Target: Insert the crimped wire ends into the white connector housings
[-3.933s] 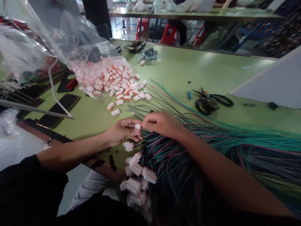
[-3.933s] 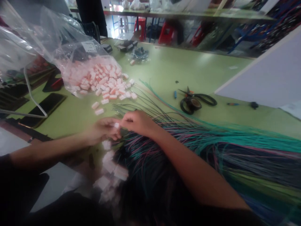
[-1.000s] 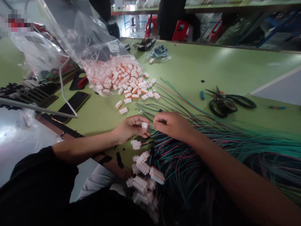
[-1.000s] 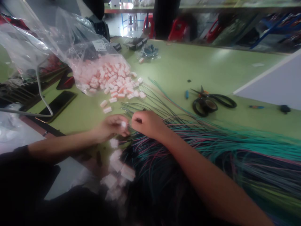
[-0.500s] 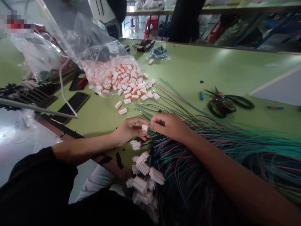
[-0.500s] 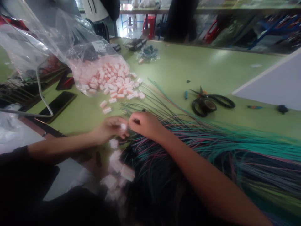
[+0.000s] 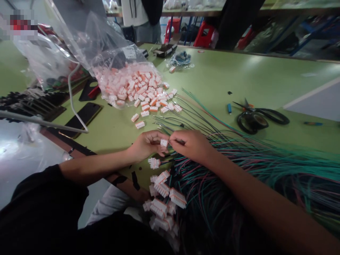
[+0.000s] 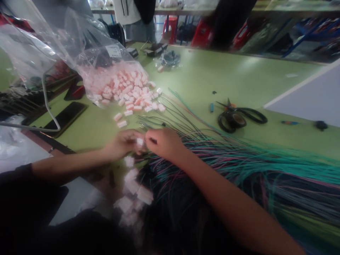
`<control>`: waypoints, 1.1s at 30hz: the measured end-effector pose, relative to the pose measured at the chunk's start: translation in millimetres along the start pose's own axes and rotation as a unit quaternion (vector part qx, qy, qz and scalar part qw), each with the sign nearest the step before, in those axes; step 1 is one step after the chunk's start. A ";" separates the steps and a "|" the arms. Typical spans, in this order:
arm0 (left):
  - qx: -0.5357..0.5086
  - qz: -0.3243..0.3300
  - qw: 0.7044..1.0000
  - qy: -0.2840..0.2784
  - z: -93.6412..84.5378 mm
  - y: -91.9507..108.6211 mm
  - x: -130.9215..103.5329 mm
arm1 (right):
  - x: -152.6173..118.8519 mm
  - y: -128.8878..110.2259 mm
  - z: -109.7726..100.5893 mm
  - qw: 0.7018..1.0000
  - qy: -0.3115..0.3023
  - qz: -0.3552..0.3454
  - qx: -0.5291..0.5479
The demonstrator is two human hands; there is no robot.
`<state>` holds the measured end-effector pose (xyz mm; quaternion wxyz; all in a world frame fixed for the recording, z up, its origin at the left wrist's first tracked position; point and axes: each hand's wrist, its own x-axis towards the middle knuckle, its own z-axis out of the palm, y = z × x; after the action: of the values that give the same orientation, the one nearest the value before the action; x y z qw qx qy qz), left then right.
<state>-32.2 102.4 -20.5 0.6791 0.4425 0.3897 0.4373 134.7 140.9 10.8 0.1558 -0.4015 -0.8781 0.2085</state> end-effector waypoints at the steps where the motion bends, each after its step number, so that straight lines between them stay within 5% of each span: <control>1: 0.011 -0.001 1.000 0.003 0.1 0.5 -0.2 | -0.1 -0.5 1.8 1.000 0.004 0.005 -0.010; 10: 0.000 -0.012 1.000 0.005 -1.3 -0.8 3.4 | 4.1 7.8 -5.1 0.990 -0.019 0.031 0.140; 17: -0.003 -0.022 1.000 0.001 -3.2 -1.4 4.0 | 2.3 3.9 -0.6 0.994 0.004 0.025 0.109; 23: -0.020 -0.027 0.999 -0.009 -4.0 0.5 5.0 | 3.8 11.7 -13.0 0.987 -0.040 0.036 0.154; 29: -0.020 -0.001 1.000 0.014 -5.2 7.5 3.8 | 6.5 24.1 -23.8 0.984 0.006 0.063 0.166; 33: -0.006 0.011 1.000 0.024 -4.1 12.5 2.3 | 2.9 15.8 -23.1 0.990 -0.060 0.012 0.131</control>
<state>-38.3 108.5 -10.3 0.6671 0.4321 0.3985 0.4577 153.2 158.0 23.3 0.1515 -0.3748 -0.8462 0.3471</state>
